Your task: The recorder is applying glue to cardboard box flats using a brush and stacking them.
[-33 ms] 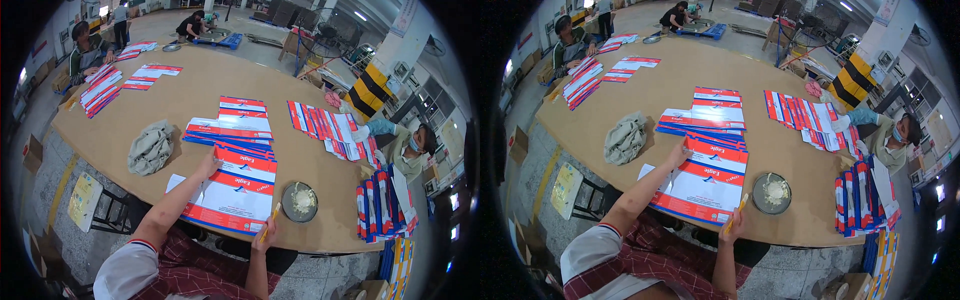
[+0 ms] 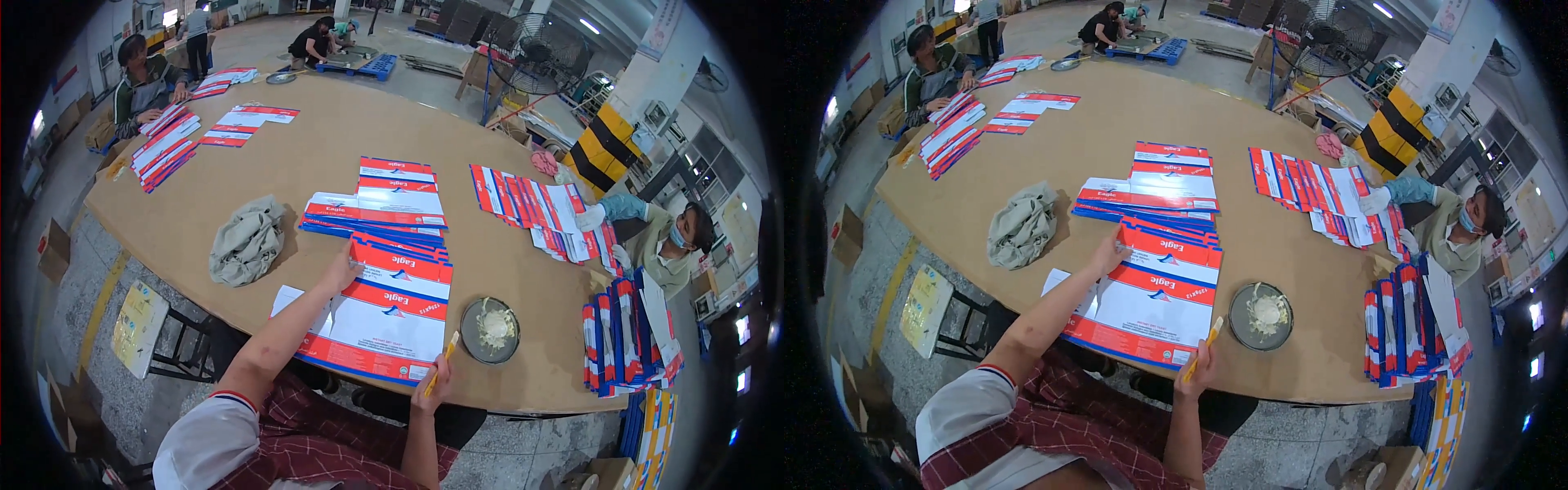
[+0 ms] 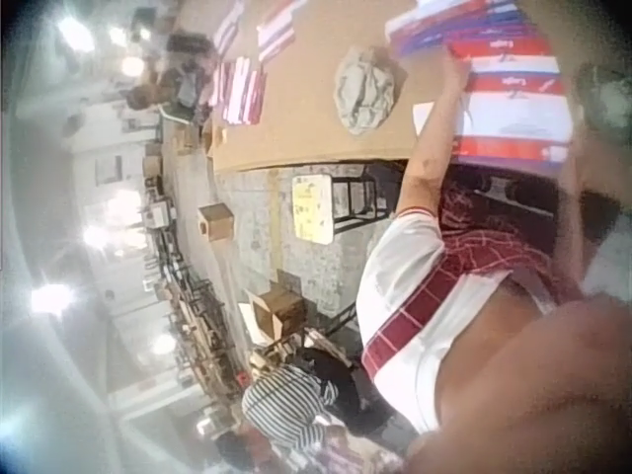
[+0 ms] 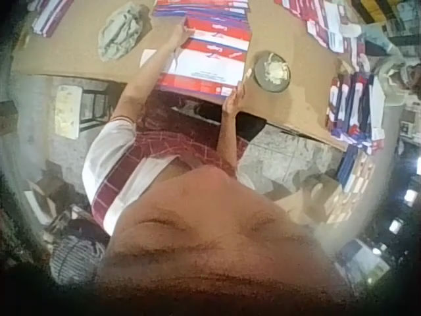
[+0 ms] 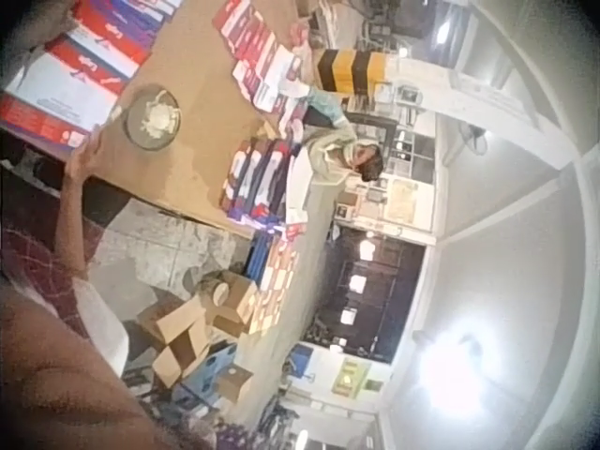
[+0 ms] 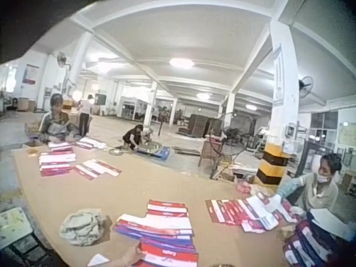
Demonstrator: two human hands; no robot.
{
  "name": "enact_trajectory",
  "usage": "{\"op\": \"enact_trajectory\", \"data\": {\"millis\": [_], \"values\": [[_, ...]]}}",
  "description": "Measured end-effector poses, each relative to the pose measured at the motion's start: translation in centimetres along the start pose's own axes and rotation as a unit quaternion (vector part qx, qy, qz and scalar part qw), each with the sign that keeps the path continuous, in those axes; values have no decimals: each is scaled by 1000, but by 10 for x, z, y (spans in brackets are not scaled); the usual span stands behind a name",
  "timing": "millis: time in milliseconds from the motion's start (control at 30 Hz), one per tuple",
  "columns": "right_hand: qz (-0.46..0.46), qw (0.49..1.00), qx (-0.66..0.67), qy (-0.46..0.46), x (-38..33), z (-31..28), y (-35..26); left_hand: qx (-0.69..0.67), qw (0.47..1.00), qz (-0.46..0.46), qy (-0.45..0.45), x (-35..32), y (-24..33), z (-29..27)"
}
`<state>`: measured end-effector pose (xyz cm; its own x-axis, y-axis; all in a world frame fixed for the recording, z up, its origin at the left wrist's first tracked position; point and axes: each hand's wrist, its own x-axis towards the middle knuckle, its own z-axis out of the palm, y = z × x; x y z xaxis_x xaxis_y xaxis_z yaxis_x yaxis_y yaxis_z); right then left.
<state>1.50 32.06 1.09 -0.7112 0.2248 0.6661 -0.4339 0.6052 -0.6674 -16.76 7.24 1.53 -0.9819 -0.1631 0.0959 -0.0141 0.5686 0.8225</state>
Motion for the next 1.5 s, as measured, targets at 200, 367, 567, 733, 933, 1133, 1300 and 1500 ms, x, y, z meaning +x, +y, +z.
{"op": "enact_trajectory", "data": {"millis": [200,367,567,733,933,1133,1300,1500], "values": [[18,997,-74,3,-29,-15,-5,43,998,-25,-46,-28,12,-11],[36,998,-41,-11,-16,-7,-7,76,992,-35,-93,-6,-2,-4],[34,997,-69,1,-8,3,12,107,980,156,57,-29,19,-46],[19,997,-75,20,-7,-2,9,31,982,111,149,-141,2,-124],[-21,996,-87,3,-15,6,3,-9,989,-9,149,-197,-37,-90],[8,982,-188,-23,-9,3,-4,15,998,52,30,-200,-36,-103],[-28,992,-118,-27,-14,-1,1,116,983,104,-92,-201,-44,-122],[-84,979,-186,-19,-4,-12,-2,217,962,167,-21,-210,-25,-127]]}}
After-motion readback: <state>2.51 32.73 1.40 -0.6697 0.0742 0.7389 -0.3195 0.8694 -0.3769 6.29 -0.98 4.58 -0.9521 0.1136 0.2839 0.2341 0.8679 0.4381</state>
